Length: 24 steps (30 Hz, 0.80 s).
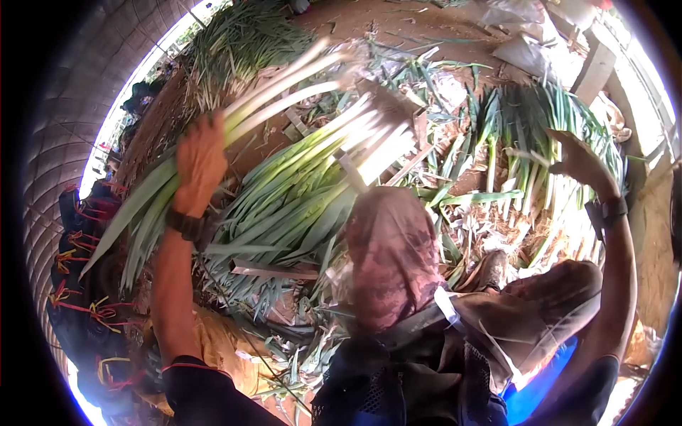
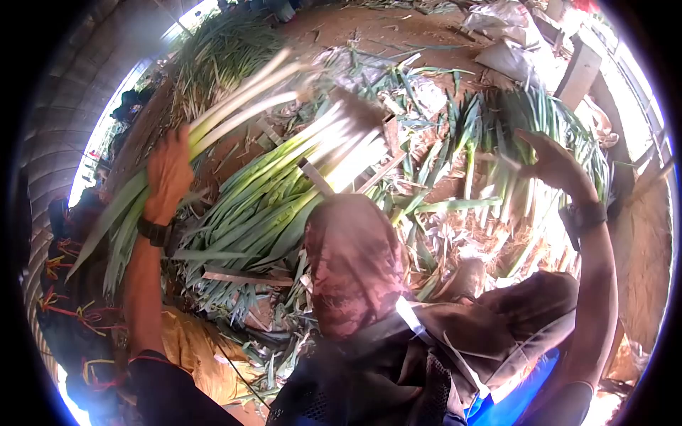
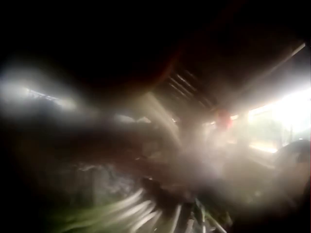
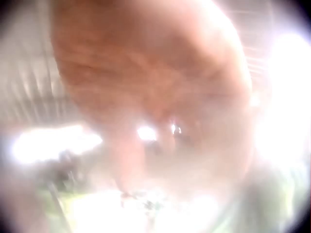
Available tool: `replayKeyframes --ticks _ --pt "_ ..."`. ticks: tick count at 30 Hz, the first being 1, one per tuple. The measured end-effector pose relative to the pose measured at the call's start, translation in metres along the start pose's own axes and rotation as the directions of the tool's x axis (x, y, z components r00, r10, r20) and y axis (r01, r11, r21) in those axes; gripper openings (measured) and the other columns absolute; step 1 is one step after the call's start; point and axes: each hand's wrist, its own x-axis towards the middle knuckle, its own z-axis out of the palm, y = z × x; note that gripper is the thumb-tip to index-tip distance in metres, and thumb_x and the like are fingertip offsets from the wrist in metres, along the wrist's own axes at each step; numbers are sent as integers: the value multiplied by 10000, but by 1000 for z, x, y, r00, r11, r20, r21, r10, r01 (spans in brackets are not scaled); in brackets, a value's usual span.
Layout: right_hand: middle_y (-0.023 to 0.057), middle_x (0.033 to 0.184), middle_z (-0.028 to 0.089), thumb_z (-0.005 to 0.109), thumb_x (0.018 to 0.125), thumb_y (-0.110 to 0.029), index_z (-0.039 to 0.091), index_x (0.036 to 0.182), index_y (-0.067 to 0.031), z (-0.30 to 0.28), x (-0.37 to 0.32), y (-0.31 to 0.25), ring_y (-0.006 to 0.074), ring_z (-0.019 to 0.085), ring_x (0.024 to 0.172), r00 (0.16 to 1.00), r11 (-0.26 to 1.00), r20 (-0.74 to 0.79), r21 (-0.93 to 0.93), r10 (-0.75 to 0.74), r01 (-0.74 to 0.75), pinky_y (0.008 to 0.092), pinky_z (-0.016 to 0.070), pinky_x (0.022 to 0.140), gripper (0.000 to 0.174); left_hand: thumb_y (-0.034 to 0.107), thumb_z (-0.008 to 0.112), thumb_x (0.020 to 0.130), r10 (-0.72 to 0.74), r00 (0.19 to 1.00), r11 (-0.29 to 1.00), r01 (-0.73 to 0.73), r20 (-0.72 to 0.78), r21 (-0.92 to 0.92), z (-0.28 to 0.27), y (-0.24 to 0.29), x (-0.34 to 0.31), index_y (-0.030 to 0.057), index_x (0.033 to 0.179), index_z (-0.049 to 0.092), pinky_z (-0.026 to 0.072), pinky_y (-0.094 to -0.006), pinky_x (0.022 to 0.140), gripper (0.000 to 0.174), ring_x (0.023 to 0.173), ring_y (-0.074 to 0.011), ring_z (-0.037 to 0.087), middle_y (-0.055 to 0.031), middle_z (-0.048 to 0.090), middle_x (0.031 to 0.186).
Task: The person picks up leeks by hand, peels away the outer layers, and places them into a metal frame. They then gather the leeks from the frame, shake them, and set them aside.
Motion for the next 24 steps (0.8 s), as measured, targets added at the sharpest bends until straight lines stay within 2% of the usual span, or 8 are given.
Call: replayKeyframes --ticks 2,5,9,13,15,18,21,24 --pt "149 1412 528 786 788 -209 462 1450 -96 35 17 52 253 534 1274 950 953 -193 -227 -244 199 348 414 1076 746 107 764 724 -7 1000 988 5 14 156 13 -33 -20 60 1292 452 554 -430 748 651 939 -345 641 -149 603 1006" --pt "126 1335 602 782 802 -204 518 1404 -74 45 64 54 242 623 1142 984 961 160 275 -77 31 363 487 994 670 74 722 746 -39 946 999 34 322 20 85 1 -23 47 1282 463 557 -437 734 596 933 -352 653 -164 617 1027" --pt "150 1170 679 748 850 -271 584 1291 -18 119 94 26 284 648 1068 940 920 330 388 -85 -53 390 532 899 534 52 684 755 39 870 981 62 492 -186 118 68 -5 37 1258 483 563 -439 764 542 969 -362 671 -198 629 1112" --pt "185 1181 670 732 868 -380 584 1314 -40 201 104 32 319 651 1053 892 968 380 147 -245 203 419 524 916 580 112 705 751 243 822 936 -58 515 -348 163 180 14 37 1436 368 545 -441 786 767 1006 -351 655 -201 594 1159" --pt "193 1176 674 741 859 -367 588 1318 -48 209 100 3 312 663 1043 857 978 472 92 -209 187 411 524 923 580 179 702 791 316 828 821 6 463 -571 163 224 19 51 1473 326 513 -460 871 789 1083 -419 607 -261 545 1236" --pt "184 1140 687 739 850 -328 616 1292 -72 252 105 7 304 663 1032 816 966 518 167 -256 198 418 520 912 526 211 662 852 293 956 423 -108 24 -900 214 253 0 39 1419 422 495 -498 874 639 1050 -485 576 -336 523 1264" --pt "194 1176 668 716 851 -343 619 1285 -76 271 114 -17 333 638 1074 759 988 633 99 -153 117 442 497 933 518 294 664 863 439 895 276 -47 83 -960 196 234 5 8 1399 459 480 -478 960 641 1142 -469 564 -332 524 1292" --pt "203 1138 673 709 850 -322 630 1244 -54 332 104 3 346 641 1040 834 943 500 325 -235 71 448 503 892 483 271 621 896 461 883 179 -187 -86 -966 228 236 0 -42 1396 457 442 -430 1053 612 1257 -427 524 -294 514 1366"
